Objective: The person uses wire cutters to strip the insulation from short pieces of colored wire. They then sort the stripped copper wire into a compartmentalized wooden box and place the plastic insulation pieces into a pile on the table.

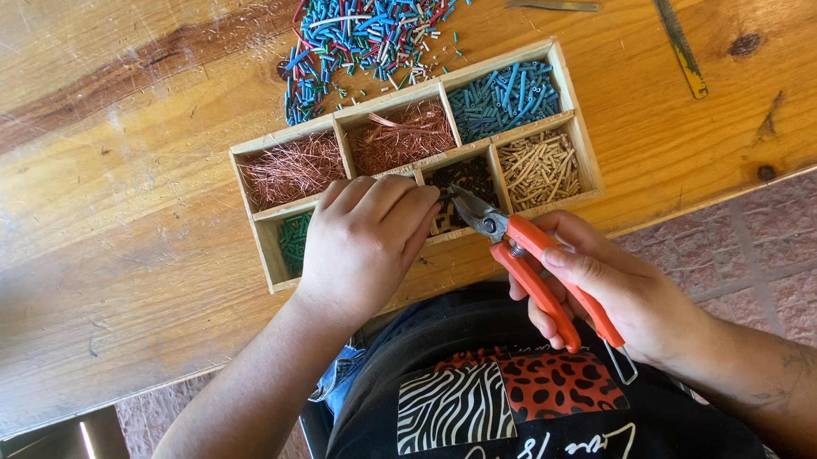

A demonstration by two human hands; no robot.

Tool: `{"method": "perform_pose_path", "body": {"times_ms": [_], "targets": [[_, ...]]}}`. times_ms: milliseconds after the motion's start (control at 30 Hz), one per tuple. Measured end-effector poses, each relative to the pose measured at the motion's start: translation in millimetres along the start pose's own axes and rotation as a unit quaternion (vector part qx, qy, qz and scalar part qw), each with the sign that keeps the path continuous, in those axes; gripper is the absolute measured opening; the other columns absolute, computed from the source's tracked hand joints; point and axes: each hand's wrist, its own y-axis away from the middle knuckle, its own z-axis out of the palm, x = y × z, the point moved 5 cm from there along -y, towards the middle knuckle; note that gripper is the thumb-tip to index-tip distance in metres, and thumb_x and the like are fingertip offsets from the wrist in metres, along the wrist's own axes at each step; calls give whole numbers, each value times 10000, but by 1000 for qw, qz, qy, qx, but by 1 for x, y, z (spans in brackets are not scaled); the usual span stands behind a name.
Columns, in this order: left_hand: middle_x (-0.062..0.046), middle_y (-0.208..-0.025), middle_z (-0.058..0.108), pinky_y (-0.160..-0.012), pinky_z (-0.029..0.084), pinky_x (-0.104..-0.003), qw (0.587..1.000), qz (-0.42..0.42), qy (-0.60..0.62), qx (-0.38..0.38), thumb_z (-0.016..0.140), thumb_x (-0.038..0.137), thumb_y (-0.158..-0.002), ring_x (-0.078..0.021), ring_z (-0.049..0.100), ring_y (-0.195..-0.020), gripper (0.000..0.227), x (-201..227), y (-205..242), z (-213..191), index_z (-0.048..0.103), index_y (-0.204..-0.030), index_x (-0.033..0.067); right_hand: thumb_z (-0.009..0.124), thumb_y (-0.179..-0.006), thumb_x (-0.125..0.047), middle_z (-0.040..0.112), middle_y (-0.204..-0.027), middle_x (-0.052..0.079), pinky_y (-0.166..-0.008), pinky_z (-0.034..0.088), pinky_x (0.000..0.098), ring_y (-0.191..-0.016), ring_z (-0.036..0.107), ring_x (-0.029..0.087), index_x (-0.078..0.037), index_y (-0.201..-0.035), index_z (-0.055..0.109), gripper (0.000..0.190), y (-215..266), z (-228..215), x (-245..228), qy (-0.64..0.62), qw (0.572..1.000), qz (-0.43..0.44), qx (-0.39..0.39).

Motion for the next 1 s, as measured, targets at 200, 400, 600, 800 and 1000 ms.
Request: {"method": "perform_pose_path", "body": {"times_ms": [200, 400, 600, 800, 1000], "targets": [[-12, -965, 654, -684, 423, -371, 1000, 4, -4, 3, 687, 206, -1037, -239, 599, -760, 52, -3, -4, -1, 708, -1049, 159, 517, -1005, -330, 697, -945, 237, -388, 524, 353, -549, 721, 295, 13, -1283, 546, 442, 1, -3, 1, 3, 1000, 11, -3], [-18, -916, 637, -688, 437, -387, 1000, -10, 6, 10, 688, 213, -1037, -248, 604, -750, 65, -1, -7, -4, 707, -1010, 157, 572, -920, -427, 710, -1056, 249, -624, 655, 455, -741, 808, 398, -87, -1344, 549, 544, 0, -11, 15, -17, 996, 89, -6], [-1, -927, 648, -696, 440, -365, 1000, -1, 3, 18, 695, 215, -1039, -228, 599, -749, 68, 4, -6, 3, 699, -992, 167, 559, -933, -434, 701, -1004, 253, -519, 579, 399, -620, 749, 355, -48, -1272, 573, 514, -3, -4, 9, 0, 998, 69, 0], [7, -932, 658, -709, 448, -365, 1000, -5, -1, 3, 695, 250, -1044, -231, 611, -766, 79, 1, -4, 8, 712, -1022, 176, 521, -991, -406, 681, -924, 205, -463, 511, 341, -542, 687, 289, -15, -1251, 562, 471, -3, 2, 4, 14, 1000, 17, -9], [-4, -949, 666, -712, 462, -382, 999, -19, 31, -6, 685, 237, -1039, -243, 620, -776, 73, 1, -6, 9, 710, -1024, 169, 498, -1018, -372, 650, -924, 189, -443, 527, 333, -547, 670, 257, 0, -1266, 542, 449, 1, 4, 0, 21, 1000, -7, -23]]}}
